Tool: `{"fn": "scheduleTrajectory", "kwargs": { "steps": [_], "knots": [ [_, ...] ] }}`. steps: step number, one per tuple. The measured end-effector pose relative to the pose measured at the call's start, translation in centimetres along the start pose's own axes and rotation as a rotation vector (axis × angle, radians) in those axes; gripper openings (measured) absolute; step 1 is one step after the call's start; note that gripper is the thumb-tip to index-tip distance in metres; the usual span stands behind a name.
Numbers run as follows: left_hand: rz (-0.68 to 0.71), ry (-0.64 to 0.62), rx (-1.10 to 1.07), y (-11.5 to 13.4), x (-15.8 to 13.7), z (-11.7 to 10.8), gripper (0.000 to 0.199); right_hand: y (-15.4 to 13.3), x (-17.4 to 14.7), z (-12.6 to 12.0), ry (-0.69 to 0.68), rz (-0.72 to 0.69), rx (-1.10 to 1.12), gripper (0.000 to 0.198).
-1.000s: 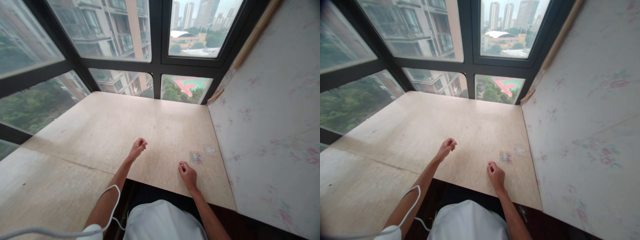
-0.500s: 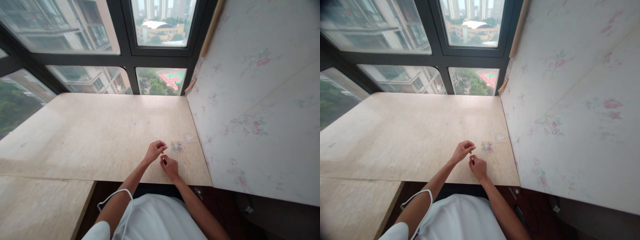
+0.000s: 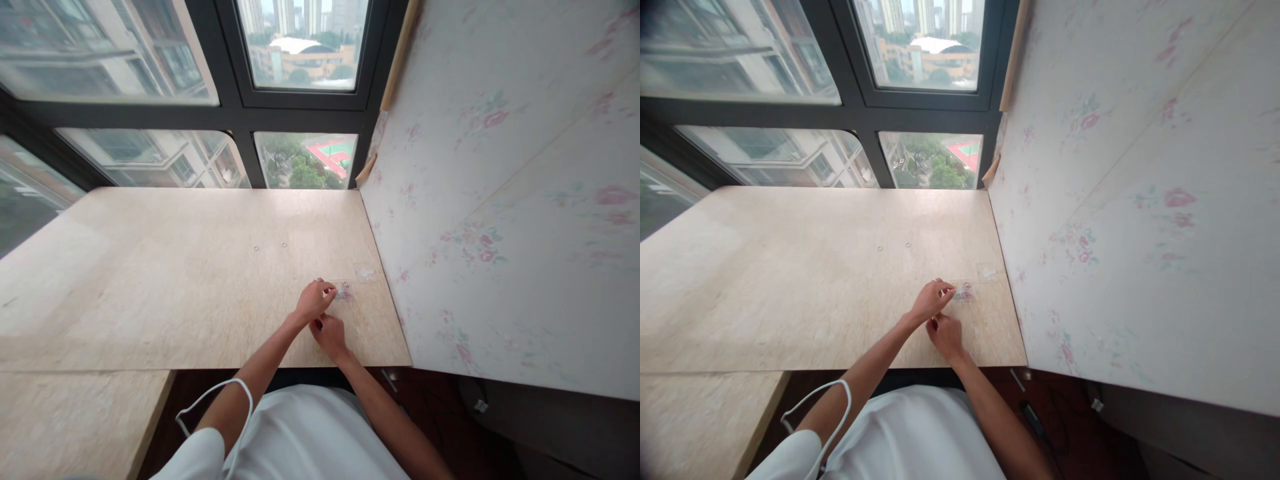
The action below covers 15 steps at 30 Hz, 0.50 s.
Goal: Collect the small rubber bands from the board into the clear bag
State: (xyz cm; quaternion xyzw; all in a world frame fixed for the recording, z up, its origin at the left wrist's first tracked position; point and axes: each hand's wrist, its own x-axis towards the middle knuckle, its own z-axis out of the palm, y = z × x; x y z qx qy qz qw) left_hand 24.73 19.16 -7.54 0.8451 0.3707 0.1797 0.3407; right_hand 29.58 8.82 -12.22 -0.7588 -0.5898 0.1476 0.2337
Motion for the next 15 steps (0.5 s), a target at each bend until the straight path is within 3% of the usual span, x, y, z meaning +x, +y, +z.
{"fn": "scheduleTrajectory", "kwargs": {
  "steps": [6, 11, 15],
  "knots": [
    [-0.04, 0.11, -0.101, -3.4, -1.7, -1.6, 0.02, -0.3, -0.1, -0.3, 0.053, -0.025, 0.166, 0.022],
    [-0.112, 0.295, -0.133, -7.3, -5.4, -5.1, 0.022, -0.3, 0.1, -0.4, 0.064, 0.008, 0.252, 0.021],
    [-0.164, 0.418, -0.135, -9.5, -8.9, -8.0, 0.025, -0.9, 1.2, -1.0, -0.033, 0.084, 0.381, 0.021]
  ]
}}
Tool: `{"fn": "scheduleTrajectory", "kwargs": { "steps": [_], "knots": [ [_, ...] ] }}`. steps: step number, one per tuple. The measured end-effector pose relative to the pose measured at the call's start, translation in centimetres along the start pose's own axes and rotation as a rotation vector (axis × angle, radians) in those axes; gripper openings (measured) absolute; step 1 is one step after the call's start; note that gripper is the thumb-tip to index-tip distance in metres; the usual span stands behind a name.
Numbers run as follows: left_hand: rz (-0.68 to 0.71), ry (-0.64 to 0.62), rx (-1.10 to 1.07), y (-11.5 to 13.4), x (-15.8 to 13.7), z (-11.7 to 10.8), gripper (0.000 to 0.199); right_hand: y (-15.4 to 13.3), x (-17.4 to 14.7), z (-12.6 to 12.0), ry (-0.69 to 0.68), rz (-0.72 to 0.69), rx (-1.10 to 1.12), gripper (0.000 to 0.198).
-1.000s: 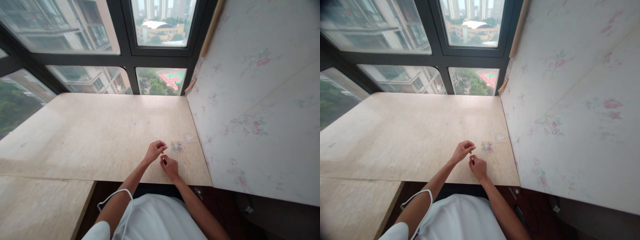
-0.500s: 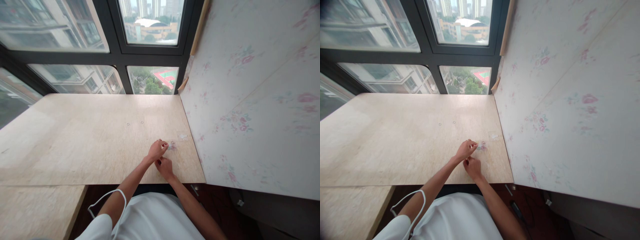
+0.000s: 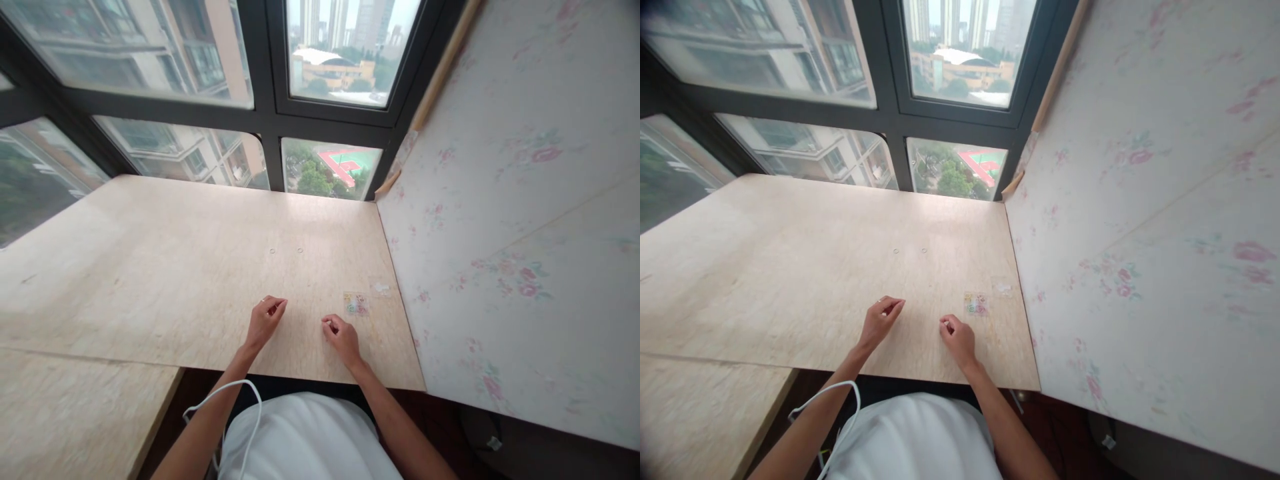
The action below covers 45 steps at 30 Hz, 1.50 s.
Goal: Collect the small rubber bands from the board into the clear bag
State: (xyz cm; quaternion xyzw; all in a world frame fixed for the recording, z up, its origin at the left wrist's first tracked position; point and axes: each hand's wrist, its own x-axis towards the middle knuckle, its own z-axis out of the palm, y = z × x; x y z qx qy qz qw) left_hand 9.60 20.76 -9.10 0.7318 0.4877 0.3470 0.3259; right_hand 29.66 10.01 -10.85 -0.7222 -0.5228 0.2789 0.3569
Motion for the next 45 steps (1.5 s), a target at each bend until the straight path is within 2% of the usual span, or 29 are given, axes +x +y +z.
{"fn": "scheduleTrajectory", "kwargs": {
  "steps": [3, 7, 10, 12, 14, 16, 19, 25, 31, 40, 45],
  "knots": [
    [-0.038, 0.055, 0.035, -1.6, -1.2, -1.8, 0.024, -1.6, 1.9, 0.2, -0.126, 0.027, 0.157, 0.026],
    [-0.048, 0.038, 0.02, -3.3, -2.2, -2.2, 0.024, -4.8, 6.7, 1.2, -0.184, -0.098, 0.164, 0.031],
    [-0.027, 0.026, 0.033, -3.9, -2.2, -2.1, 0.024, -7.0, 11.8, 2.2, -0.208, -0.182, -0.02, 0.035],
    [-0.033, 0.063, 0.029, -4.0, -2.1, -2.1, 0.023, -8.0, 15.6, 2.7, -0.235, -0.148, -0.311, 0.037],
    [-0.042, 0.111, 0.001, -4.0, -1.9, -2.3, 0.023, -8.5, 18.9, 3.2, -0.248, -0.116, -0.421, 0.039],
    [-0.047, 0.142, -0.032, -4.0, -1.8, -2.5, 0.022, -8.5, 21.4, 3.7, -0.27, -0.092, -0.522, 0.038],
    [-0.062, 0.168, -0.056, -4.1, -1.7, -2.6, 0.023, -8.4, 23.4, 4.5, -0.291, -0.097, -0.673, 0.027],
    [-0.096, 0.172, -0.077, -4.4, -1.8, -2.5, 0.024, -8.3, 23.4, 5.0, -0.284, -0.163, -0.871, 0.026],
    [-0.09, 0.162, -0.055, -4.4, -1.8, -2.5, 0.024, -7.5, 21.9, 3.9, -0.266, -0.136, -0.889, 0.029],
    [-0.062, 0.144, -0.042, -4.3, -1.8, -2.5, 0.023, -6.2, 20.4, 1.2, -0.38, 0.007, -0.611, 0.013],
    [-0.056, 0.123, -0.056, -4.3, -1.9, -2.6, 0.024, -5.8, 19.0, 0.0, -0.369, 0.032, -0.364, 0.007]
  ]
}}
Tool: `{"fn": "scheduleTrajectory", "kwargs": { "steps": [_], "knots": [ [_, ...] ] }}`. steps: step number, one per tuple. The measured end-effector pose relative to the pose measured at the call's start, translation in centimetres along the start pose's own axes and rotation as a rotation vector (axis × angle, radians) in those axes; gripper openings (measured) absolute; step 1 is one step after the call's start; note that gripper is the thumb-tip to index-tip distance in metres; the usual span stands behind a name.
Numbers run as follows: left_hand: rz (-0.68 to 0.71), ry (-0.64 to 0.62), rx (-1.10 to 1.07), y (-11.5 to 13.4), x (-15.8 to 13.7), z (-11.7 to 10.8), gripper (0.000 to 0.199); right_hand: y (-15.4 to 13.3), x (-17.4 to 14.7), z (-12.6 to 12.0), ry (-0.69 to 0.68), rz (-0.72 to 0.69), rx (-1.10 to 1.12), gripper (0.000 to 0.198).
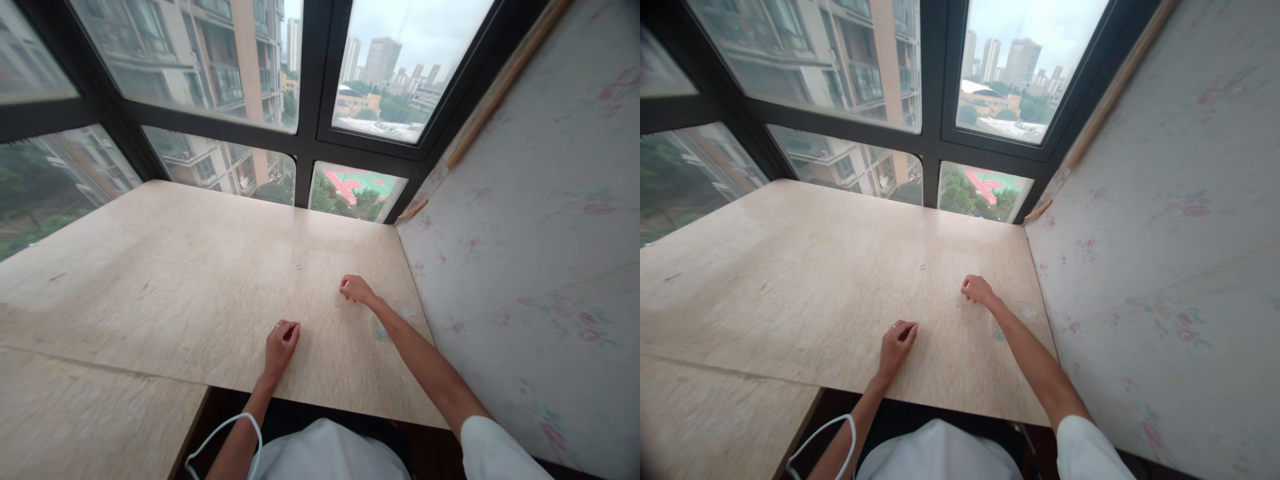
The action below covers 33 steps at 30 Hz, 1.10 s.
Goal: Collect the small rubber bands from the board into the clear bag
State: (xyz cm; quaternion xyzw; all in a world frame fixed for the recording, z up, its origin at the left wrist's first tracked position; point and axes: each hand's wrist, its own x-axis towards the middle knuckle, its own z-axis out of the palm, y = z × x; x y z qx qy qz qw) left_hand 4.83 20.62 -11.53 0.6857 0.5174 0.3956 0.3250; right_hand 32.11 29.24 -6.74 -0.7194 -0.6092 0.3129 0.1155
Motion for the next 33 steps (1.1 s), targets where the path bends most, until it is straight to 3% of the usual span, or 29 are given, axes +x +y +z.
{"fn": "scheduleTrajectory", "kwargs": {
  "steps": [7, 11, 14, 22, 33],
  "knots": [
    [0.015, -0.02, 0.002, 0.1, -0.3, -0.1, 0.024, 1.2, -5.0, -0.9, 0.078, -0.004, 0.375, 0.024],
    [0.036, -0.036, -0.012, 0.2, -0.6, -0.3, 0.022, 2.7, -8.5, -1.7, 0.162, 0.062, 0.718, 0.03],
    [0.037, -0.044, -0.009, 0.2, -0.7, -0.3, 0.022, 4.4, -11.0, -2.0, 0.234, 0.125, 0.832, 0.032],
    [0.037, -0.067, 0.026, 0.4, -0.6, 0.0, 0.023, 8.9, -16.2, -1.5, 0.319, 0.24, 0.83, 0.033],
    [0.044, -0.084, 0.08, 0.3, -0.6, 0.3, 0.025, 8.3, -16.1, -0.2, 0.188, 0.237, 0.665, 0.026]
  ]
}}
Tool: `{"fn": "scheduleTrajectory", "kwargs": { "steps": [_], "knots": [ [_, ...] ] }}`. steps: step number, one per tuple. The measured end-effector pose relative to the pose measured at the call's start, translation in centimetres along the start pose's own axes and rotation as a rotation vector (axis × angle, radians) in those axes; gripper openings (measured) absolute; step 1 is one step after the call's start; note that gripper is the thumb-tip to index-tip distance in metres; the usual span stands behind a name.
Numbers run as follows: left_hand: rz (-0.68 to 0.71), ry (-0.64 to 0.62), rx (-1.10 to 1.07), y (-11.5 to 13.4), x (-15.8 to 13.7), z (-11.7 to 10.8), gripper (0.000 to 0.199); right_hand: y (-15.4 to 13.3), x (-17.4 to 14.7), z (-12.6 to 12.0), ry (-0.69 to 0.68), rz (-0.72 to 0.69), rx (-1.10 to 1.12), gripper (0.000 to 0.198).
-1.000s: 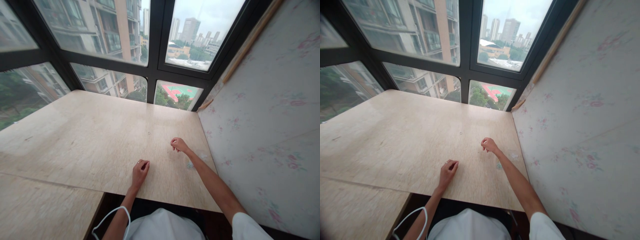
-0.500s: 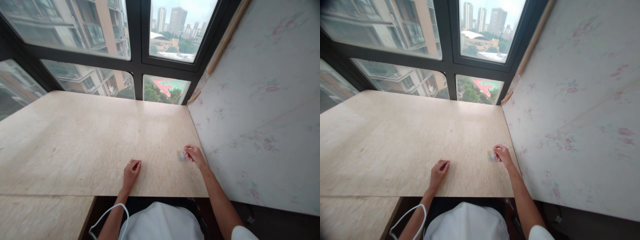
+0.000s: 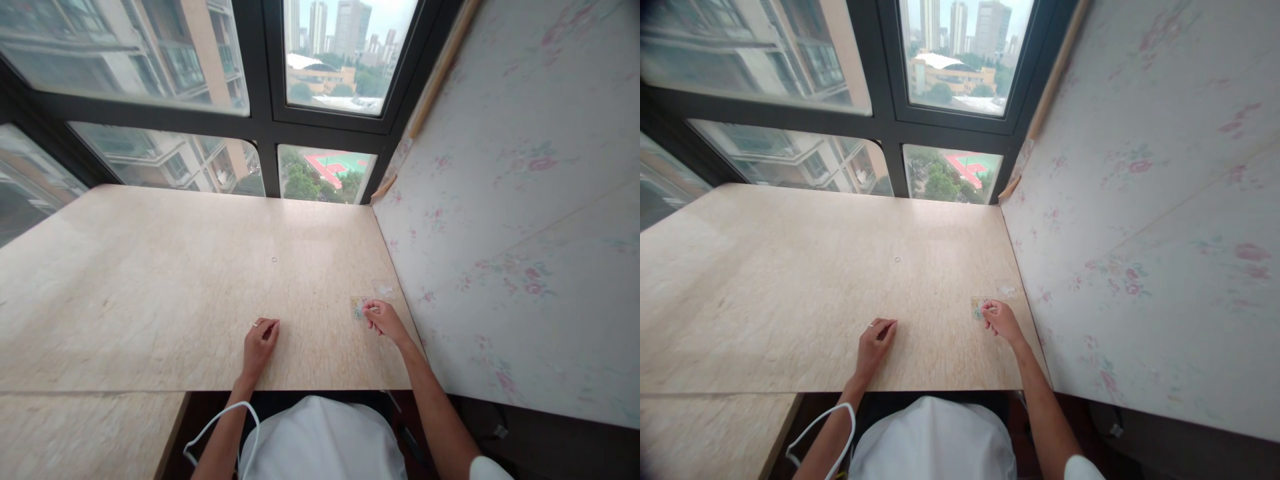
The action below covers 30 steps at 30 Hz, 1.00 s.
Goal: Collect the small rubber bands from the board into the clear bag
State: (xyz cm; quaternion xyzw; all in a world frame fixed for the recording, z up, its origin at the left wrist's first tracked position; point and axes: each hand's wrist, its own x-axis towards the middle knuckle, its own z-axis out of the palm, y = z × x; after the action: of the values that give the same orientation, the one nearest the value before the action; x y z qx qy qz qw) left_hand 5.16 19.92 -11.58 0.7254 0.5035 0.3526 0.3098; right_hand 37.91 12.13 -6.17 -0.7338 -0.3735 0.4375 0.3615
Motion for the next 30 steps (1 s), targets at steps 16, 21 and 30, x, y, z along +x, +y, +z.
{"fn": "scheduleTrajectory", "kwargs": {
  "steps": [16, 21, 30],
  "knots": [
    [-0.274, -0.06, -0.204, -0.3, 5.7, 0.2, 0.031, 2.5, -3.9, 4.8, -0.16, -0.264, -0.206, 0.028],
    [-0.251, -0.05, 0.046, -0.5, 11.7, 0.5, 0.029, 4.4, -3.2, 8.0, 0.058, -0.513, -0.443, 0.027],
    [-0.336, -0.111, 0.39, -1.5, 20.1, 2.3, 0.029, 5.0, -2.2, 7.8, 0.12, -0.549, -0.355, 0.029]
  ]
}}
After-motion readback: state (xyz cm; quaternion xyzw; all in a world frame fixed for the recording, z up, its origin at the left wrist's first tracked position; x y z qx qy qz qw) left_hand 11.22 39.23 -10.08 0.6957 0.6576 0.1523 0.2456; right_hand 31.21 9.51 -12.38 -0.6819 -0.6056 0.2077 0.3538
